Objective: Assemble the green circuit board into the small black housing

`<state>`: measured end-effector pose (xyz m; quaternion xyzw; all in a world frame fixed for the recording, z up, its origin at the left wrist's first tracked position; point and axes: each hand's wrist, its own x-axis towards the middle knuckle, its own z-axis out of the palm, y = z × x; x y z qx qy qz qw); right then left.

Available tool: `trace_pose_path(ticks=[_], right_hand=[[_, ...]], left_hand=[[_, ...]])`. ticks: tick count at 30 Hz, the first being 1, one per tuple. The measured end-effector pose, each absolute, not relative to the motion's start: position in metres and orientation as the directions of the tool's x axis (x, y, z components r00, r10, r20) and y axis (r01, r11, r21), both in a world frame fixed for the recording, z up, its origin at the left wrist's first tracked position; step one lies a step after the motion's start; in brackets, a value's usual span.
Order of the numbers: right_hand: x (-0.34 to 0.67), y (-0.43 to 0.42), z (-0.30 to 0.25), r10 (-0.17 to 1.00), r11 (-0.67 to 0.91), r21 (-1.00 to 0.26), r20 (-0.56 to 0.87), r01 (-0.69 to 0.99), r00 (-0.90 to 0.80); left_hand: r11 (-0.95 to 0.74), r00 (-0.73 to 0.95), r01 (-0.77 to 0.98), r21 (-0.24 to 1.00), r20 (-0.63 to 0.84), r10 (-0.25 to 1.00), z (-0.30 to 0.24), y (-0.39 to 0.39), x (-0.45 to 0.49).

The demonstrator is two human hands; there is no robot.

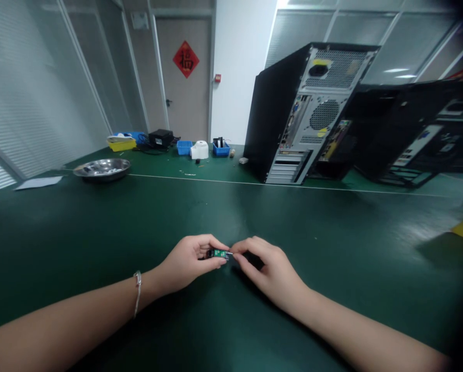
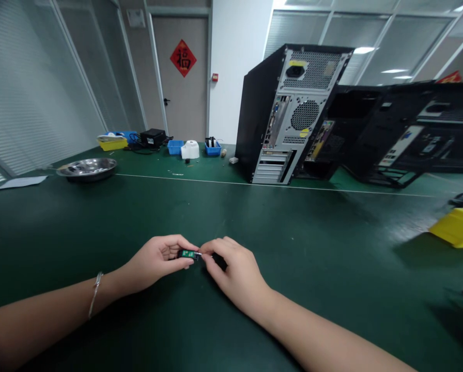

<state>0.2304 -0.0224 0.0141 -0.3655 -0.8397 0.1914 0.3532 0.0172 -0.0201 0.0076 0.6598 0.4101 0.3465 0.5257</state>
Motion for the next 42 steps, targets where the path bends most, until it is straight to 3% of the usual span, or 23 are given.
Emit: trace_pose_path(ticks=[42], right_hand=[[0.2321, -0.0232, 0.0106, 0.779, 0.608, -0.676, 0.405, 0.417, -0.479]], left_hand=[[-0.054, 0.44, 0.08, 0.995, 0.014, 0.898, 0.0069, -0.0228, 0.019]])
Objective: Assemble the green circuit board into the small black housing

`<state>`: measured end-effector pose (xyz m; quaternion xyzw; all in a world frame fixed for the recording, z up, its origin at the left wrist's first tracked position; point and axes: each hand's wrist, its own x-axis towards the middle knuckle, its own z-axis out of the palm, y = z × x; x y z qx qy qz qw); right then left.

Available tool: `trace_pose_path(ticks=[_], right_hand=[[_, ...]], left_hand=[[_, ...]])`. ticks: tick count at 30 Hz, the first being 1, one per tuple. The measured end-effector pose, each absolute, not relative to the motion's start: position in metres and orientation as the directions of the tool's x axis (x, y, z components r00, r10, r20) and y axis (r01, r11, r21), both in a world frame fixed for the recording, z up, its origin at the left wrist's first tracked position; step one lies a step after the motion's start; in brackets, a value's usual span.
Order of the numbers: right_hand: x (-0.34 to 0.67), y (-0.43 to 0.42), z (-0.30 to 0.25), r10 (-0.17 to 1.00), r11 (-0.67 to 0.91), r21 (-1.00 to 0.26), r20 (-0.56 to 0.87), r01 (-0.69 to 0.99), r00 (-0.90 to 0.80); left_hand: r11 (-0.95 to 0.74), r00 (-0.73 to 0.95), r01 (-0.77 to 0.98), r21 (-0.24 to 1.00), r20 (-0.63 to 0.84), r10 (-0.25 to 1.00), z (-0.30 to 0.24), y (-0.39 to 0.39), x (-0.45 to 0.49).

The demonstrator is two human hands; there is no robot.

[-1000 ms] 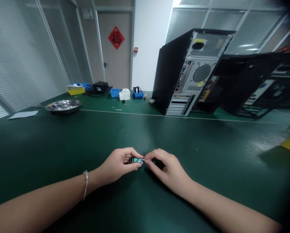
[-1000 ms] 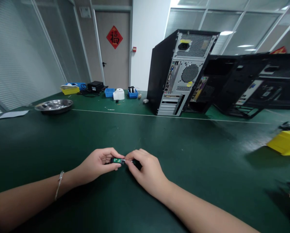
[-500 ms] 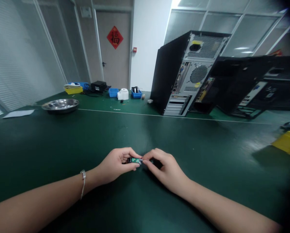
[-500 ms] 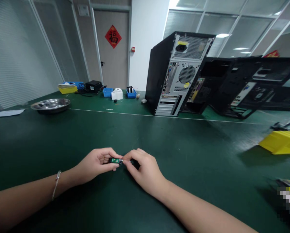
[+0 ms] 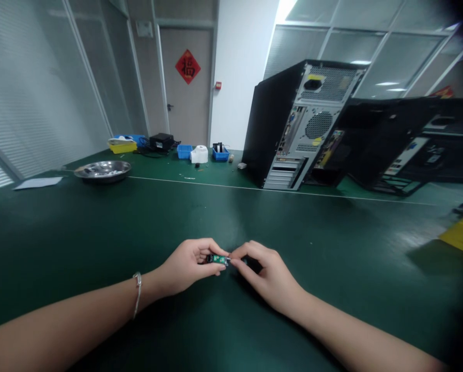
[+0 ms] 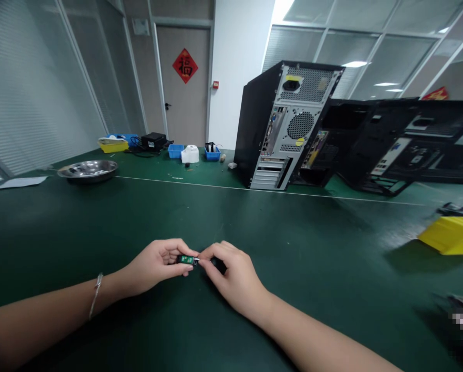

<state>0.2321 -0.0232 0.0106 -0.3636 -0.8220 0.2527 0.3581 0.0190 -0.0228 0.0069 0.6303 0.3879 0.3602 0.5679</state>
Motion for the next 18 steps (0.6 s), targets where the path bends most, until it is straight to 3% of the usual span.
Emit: trace_pose_path(ticks=[18], right_hand=[[0.2316, -0.0216, 0.0139, 0.77, 0.617, -0.68, 0.416, 0.397, -0.484]], left_hand=[[-0.008, 0.423, 0.028, 1.0, -0.004, 0.906, 0.0125, -0.023, 0.0214]])
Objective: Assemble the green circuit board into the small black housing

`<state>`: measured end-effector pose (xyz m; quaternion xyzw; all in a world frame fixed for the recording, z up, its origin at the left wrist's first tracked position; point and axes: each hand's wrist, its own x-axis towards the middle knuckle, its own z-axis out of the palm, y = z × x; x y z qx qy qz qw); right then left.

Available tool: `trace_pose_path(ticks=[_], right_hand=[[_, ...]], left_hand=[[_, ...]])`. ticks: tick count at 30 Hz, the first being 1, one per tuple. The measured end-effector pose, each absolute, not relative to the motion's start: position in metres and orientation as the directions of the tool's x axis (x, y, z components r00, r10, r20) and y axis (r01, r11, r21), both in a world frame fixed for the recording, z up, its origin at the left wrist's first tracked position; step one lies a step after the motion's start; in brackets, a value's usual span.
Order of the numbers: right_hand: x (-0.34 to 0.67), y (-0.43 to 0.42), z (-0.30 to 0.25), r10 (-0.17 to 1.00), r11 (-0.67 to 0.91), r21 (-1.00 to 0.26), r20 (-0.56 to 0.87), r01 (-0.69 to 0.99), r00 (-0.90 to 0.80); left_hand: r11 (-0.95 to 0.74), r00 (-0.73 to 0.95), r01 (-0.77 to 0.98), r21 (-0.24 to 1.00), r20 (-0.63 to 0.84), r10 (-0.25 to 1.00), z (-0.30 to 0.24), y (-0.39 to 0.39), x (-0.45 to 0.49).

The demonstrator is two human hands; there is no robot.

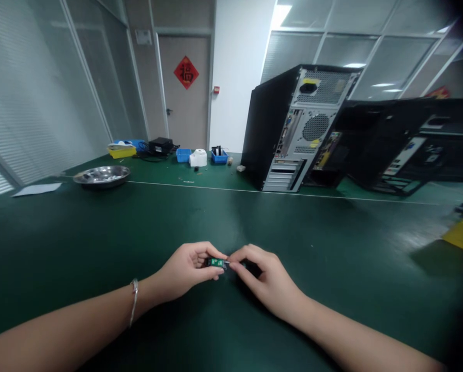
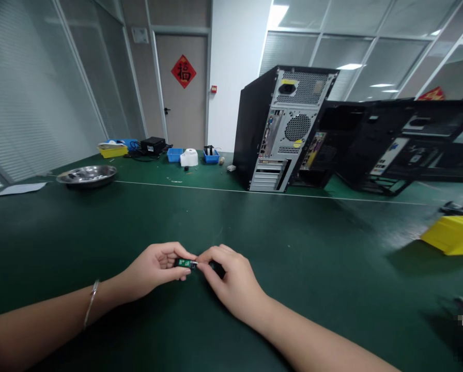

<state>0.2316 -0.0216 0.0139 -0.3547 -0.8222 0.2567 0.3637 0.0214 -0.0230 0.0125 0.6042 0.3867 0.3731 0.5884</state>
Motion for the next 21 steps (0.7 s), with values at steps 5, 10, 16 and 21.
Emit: trace_pose_path(ticks=[5, 10, 16, 21], right_hand=[[0.2324, -0.0214, 0.0138, 0.763, 0.623, -0.676, 0.413, 0.393, -0.498], [0.2325, -0.0207, 0.0137, 0.755, 0.628, -0.678, 0.414, 0.382, -0.508], [0.2324, -0.0191, 0.0137, 0.753, 0.626, -0.683, 0.405, 0.376, -0.518], [0.2313, -0.0176, 0.0125, 0.757, 0.619, -0.686, 0.393, 0.381, -0.523]], left_hand=[[-0.012, 0.425, 0.02, 1.0, 0.002, 0.905, 0.0099, -0.0217, 0.0212], [-0.019, 0.429, 0.035, 0.999, 0.002, 0.903, 0.0089, -0.0211, 0.0202], [-0.03, 0.433, 0.041, 0.999, 0.009, 0.901, 0.0071, -0.0198, 0.018], [-0.024, 0.448, 0.013, 1.0, 0.015, 0.894, 0.005, -0.0189, 0.0169]])
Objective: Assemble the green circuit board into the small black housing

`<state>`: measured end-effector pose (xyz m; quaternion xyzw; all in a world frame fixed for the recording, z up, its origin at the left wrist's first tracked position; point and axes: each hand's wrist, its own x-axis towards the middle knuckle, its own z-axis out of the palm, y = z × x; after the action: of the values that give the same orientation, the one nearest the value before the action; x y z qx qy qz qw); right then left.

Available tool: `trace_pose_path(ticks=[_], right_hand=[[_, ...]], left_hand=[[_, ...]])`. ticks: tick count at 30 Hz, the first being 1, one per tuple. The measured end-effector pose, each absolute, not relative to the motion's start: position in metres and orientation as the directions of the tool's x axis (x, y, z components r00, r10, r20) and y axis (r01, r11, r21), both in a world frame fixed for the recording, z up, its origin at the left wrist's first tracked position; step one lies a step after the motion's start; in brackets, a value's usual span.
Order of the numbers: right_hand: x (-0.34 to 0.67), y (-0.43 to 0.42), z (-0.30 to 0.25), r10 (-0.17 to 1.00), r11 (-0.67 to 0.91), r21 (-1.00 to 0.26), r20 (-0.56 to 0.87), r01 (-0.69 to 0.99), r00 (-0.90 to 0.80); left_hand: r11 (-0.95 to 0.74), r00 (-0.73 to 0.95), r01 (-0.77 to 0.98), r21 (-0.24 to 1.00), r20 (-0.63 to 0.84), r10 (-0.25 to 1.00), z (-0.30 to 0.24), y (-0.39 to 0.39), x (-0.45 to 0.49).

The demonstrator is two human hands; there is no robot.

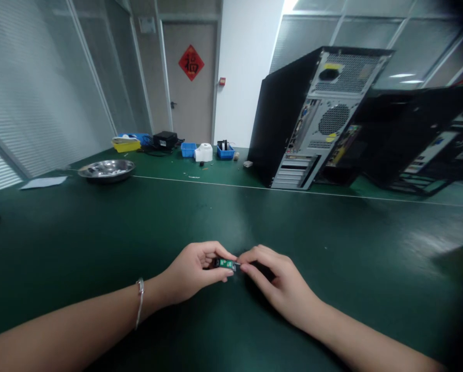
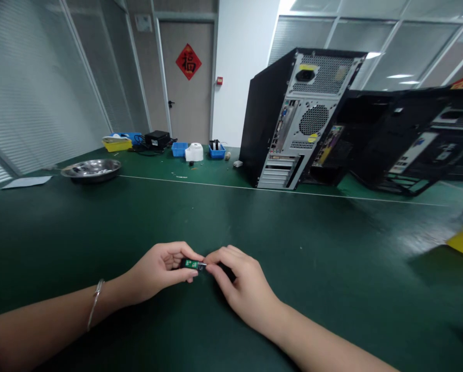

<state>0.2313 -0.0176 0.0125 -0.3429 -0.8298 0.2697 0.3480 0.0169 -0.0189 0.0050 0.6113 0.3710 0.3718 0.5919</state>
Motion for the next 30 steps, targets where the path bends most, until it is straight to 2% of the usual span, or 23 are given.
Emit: trace_pose_path(ticks=[30], right_hand=[[0.2315, -0.0187, 0.0124, 0.762, 0.62, -0.69, 0.417, 0.374, -0.496]], left_hand=[[-0.024, 0.442, 0.009, 1.0, 0.017, 0.897, 0.0045, -0.02, 0.0175]])
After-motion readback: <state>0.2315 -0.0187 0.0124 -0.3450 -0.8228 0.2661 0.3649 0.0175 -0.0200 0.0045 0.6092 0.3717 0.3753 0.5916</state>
